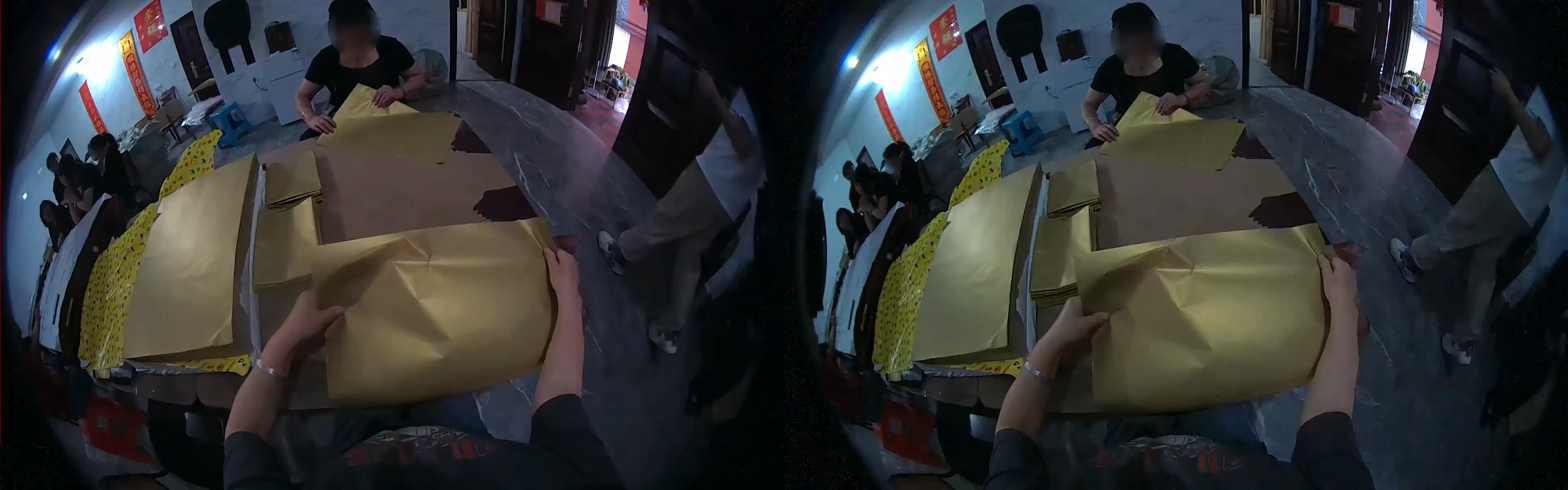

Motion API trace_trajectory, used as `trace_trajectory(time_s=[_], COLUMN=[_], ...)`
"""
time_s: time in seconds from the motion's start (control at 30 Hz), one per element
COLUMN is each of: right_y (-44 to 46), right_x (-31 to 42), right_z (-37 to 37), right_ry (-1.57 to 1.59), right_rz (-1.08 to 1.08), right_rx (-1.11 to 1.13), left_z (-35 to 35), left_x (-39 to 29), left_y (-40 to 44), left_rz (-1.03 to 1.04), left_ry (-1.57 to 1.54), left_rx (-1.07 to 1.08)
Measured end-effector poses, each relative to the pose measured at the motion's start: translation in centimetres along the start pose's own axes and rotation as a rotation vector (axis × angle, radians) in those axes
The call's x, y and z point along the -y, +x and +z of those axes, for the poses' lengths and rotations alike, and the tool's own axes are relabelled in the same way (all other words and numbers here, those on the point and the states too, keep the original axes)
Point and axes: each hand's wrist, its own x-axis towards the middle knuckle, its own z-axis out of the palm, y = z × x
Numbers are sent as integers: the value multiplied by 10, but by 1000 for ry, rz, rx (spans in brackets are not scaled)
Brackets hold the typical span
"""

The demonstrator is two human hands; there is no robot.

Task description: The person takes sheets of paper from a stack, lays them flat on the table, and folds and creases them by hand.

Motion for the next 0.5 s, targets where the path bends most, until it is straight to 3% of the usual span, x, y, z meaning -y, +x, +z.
trace_trajectory(time_s=[0.1, 0.13, 0.2, 0.3, 0.33, 0.4, 0.5], right_y=[7, 8, 5, 12, 12, 14, 13], right_x=[-20, -25, -28, -35, -34, -25, -21], right_z=[35, 50, 53, 59, 59, 60, 58], right_ry=[-142, -201, -207, -228, -235, -292, -329], right_rz=[-39, -49, -5, -39, -25, 18, 1], right_rx=[110, 50, 61, 35, 44, -25, 0], left_z=[3, 1, 6, 21, 20, 15, 19], left_x=[68, 65, 56, 32, 35, 41, 49], left_y=[34, 39, 38, 46, 58, 83, 97], left_rz=[-5, -3, -90, -50, -62, -187, -51], left_ry=[39, 353, 297, -208, -207, -117, 241], left_rx=[-15, -32, -58, -113, -100, -247, -361])
